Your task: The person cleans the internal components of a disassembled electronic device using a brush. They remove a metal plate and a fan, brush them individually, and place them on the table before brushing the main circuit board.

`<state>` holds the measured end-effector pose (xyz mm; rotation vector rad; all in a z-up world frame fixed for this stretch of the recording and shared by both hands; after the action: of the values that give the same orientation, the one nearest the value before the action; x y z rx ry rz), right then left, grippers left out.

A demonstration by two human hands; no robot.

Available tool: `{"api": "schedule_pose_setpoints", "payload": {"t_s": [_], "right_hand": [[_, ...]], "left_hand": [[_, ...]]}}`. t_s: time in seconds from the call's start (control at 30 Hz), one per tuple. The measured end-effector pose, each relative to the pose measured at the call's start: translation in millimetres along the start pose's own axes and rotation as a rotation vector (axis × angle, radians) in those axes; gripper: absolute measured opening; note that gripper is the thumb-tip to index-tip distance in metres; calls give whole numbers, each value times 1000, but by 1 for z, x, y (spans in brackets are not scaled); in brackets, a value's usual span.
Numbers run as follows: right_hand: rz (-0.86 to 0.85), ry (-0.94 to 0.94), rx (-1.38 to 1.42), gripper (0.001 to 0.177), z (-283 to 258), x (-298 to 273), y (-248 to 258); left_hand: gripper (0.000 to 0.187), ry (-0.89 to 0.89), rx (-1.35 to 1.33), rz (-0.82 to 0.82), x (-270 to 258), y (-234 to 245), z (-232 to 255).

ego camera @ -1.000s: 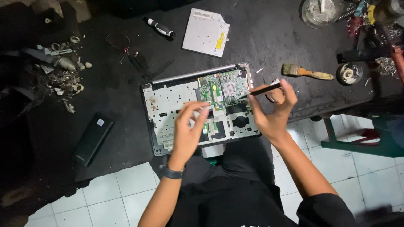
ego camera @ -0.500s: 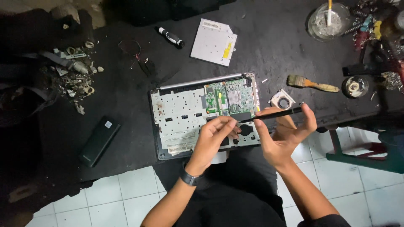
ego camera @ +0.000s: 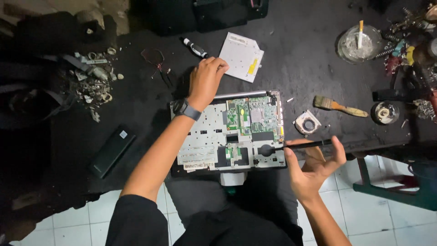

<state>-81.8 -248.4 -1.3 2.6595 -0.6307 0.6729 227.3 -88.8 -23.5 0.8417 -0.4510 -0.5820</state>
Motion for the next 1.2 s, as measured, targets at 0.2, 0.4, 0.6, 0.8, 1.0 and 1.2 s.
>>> {"api": "schedule_pose_setpoints", "payload": {"t_s": [0.2, 0.4, 0.6, 0.8, 1.0, 1.2], "right_hand": [[0, -168, -66, 78, -25, 10, 1], [50, -38, -117, 101, -1, 12, 8], [29, -49, 38, 91, 17, 59, -25], [-130, 32, 29, 84, 55, 87, -65], [-210, 184, -161, 81, 84, 88, -82], [-248, 159, -220, 78, 96, 85, -86]], "left_hand": [[8, -23, 156, -51, 17, -24, -19], [15, -29, -31, -14, 8, 2, -11], [13, -88, -227, -83, -51, -5, 42], [38, -162, -93, -366, -128, -25, 104], [56, -144, -14, -319, -142, -45, 104], [54, -127, 16, -267, -143, -50, 98]]}}
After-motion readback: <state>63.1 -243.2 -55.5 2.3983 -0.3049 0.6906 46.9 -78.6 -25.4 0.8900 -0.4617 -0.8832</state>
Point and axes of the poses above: each hand's wrist, its own x-axis towards the middle knuckle, its own y-axis out of the back of the hand, z = x × y, the point moved 7 cm from there along x, towards the middle knuckle, and after that the axes turned 11 degrees about -z, right-handed, at the moved point
